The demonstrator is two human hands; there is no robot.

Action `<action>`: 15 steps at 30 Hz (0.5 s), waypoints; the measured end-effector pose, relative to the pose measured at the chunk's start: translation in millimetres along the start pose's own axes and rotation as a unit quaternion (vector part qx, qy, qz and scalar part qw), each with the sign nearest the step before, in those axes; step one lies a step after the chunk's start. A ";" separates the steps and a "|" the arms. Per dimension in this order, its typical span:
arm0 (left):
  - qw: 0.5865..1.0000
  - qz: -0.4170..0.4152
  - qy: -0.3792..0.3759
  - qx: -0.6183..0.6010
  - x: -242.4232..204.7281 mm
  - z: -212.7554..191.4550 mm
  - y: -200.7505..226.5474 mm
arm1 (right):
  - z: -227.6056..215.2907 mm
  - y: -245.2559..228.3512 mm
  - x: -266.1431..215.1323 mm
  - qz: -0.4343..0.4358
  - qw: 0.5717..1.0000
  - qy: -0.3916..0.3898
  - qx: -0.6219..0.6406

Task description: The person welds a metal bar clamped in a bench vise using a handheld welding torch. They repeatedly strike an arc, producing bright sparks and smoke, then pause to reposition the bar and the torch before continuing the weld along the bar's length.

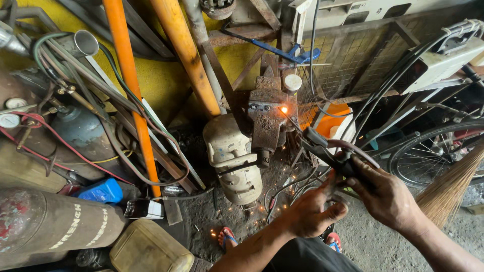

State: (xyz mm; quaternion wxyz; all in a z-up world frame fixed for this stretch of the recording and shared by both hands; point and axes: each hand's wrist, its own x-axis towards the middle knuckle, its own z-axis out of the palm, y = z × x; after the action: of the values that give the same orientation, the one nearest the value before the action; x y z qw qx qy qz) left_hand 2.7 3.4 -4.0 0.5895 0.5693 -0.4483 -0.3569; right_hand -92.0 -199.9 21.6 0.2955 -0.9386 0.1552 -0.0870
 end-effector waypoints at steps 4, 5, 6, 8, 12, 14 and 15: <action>0.999 -0.031 0.011 0.003 -2.0 -1.4 -5.8 | -4.1 -11.0 7.2 0.028 0.999 -0.021 -0.032; 1.000 -0.029 0.012 0.002 -1.8 -1.8 -6.7 | -4.6 -12.7 8.9 0.041 0.998 -0.029 -0.045; 1.000 -0.027 0.012 0.002 -1.5 -1.9 -7.5 | -4.6 -13.6 9.9 0.054 0.996 -0.036 -0.057; 0.999 -0.029 0.011 -0.007 -1.2 -2.4 -8.0 | -4.5 -14.0 10.6 0.024 0.998 -0.021 -0.046; 0.999 -0.037 0.010 -0.022 1.1 -2.1 -5.4 | -4.7 -12.1 11.7 0.014 0.999 -0.016 -0.042; 0.999 -0.040 0.013 -0.020 1.8 -2.0 -3.8 | -4.0 -11.2 13.1 0.021 0.998 -0.016 -0.051; 0.999 -0.044 0.015 -0.019 1.9 -2.1 -3.2 | -3.6 -10.7 13.9 0.024 0.998 -0.016 -0.054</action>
State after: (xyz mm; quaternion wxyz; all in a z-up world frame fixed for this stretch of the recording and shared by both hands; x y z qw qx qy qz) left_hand 5.6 2.0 -6.9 0.5907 0.5826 -0.4071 -0.3820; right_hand -77.2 -198.2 31.7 0.2483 -0.9506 0.1777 -0.0565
